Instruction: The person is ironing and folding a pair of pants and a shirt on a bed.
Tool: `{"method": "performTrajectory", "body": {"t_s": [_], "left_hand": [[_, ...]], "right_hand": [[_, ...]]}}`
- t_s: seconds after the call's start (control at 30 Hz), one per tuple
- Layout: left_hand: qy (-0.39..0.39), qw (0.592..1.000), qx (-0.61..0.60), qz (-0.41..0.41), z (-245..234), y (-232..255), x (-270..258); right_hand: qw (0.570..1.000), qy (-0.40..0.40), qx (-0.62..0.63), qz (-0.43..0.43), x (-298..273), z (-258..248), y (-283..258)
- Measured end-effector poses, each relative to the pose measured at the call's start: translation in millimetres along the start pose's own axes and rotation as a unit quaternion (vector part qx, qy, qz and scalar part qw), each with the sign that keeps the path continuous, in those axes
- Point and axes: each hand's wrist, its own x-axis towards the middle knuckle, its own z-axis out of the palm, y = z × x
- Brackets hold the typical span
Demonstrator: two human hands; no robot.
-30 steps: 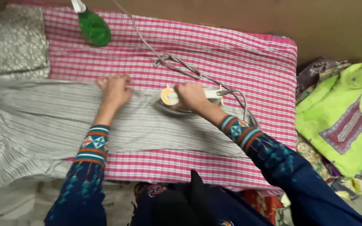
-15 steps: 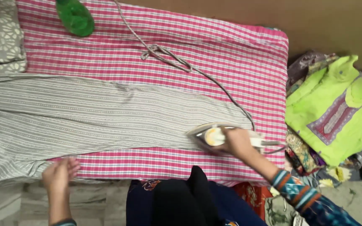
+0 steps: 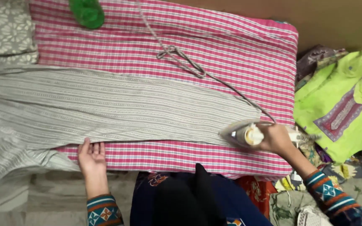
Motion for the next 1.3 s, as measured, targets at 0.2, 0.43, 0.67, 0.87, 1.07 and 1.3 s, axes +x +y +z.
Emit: {"method": "performTrajectory", "body": {"t_s": [0.2,0.43,0.67,0.87,1.07,1.3], "left_hand": [[-0.015,0.999,-0.045,0.017,6.6,21.5,-11.0],[-0.074,0.988,-0.134,0.015,-28.2,16.7,36.9],[-0.089,0.987,-0.133,0.027,-13.6,19.0,18.1],[-0.077,0.989,-0.057,0.108,-26.7,14.6,16.1],[-0.058,0.978,0.112,0.165,-35.1,20.0,11.1],[-0.046,0.961,0.209,0.173,-30.4,24.3,5.7]], "right_hand": [[0.992,-0.06,0.014,-0.109,11.8,3.9,-70.5],[0.993,-0.05,0.023,-0.105,50.3,4.7,-173.0],[0.981,-0.061,0.032,-0.182,91.9,12.5,-263.4],[0.974,-0.084,0.042,-0.208,119.9,23.6,-344.3],[0.975,-0.083,0.051,-0.199,127.4,33.6,-366.9],[0.997,-0.048,0.026,-0.052,95.4,31.7,-251.0]]}}
